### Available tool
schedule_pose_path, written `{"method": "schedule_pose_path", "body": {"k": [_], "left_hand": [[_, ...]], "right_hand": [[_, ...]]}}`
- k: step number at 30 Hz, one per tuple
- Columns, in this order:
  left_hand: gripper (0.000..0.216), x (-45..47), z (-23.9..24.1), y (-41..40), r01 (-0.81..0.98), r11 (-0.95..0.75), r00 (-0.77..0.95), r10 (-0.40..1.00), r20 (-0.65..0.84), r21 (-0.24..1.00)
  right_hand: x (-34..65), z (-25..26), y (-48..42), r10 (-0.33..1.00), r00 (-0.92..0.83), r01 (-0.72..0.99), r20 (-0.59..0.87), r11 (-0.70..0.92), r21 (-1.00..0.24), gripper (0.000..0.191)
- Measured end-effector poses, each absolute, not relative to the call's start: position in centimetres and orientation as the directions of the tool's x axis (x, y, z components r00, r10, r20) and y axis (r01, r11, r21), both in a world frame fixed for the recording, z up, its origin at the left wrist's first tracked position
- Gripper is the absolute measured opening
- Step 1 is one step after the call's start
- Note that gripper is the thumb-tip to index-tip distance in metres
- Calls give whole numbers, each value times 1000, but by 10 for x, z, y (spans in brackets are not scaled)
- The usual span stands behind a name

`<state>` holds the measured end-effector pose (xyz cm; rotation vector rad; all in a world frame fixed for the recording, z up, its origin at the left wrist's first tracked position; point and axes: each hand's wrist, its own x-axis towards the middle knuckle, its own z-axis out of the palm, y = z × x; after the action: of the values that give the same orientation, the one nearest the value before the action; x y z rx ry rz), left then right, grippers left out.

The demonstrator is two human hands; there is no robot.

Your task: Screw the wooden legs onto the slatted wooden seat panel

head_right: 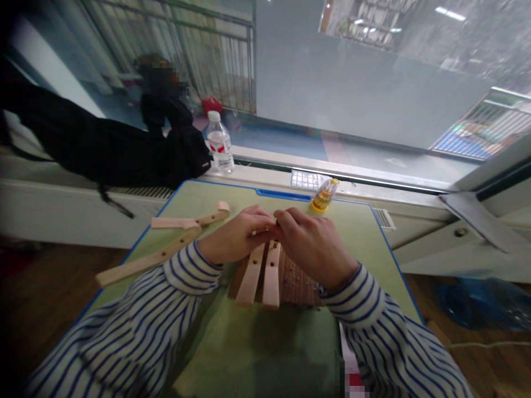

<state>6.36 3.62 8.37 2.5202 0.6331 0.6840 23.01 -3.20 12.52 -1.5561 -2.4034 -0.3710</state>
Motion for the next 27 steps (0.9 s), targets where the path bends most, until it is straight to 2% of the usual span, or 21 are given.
{"method": "schedule_pose_path", "body": {"k": [9, 15, 20, 27], "left_hand": [[21, 64, 87, 33, 372, -772, 704, 596, 385, 515], [25, 62, 87, 33, 370, -770, 707, 596, 380, 520], [22, 62, 85, 35, 358, -768, 714, 591, 374, 531], [23, 62, 84, 37, 353, -776, 743, 572, 349, 522]], "right_hand": [[227, 132, -34, 873, -387, 920, 297, 384, 72, 29], [237, 145, -35, 828, -517, 842, 217, 538, -48, 38], [240, 144, -33, 811, -549, 812, 201, 575, -101, 34], [239, 139, -31, 841, -484, 861, 242, 507, -40, 29]]}}
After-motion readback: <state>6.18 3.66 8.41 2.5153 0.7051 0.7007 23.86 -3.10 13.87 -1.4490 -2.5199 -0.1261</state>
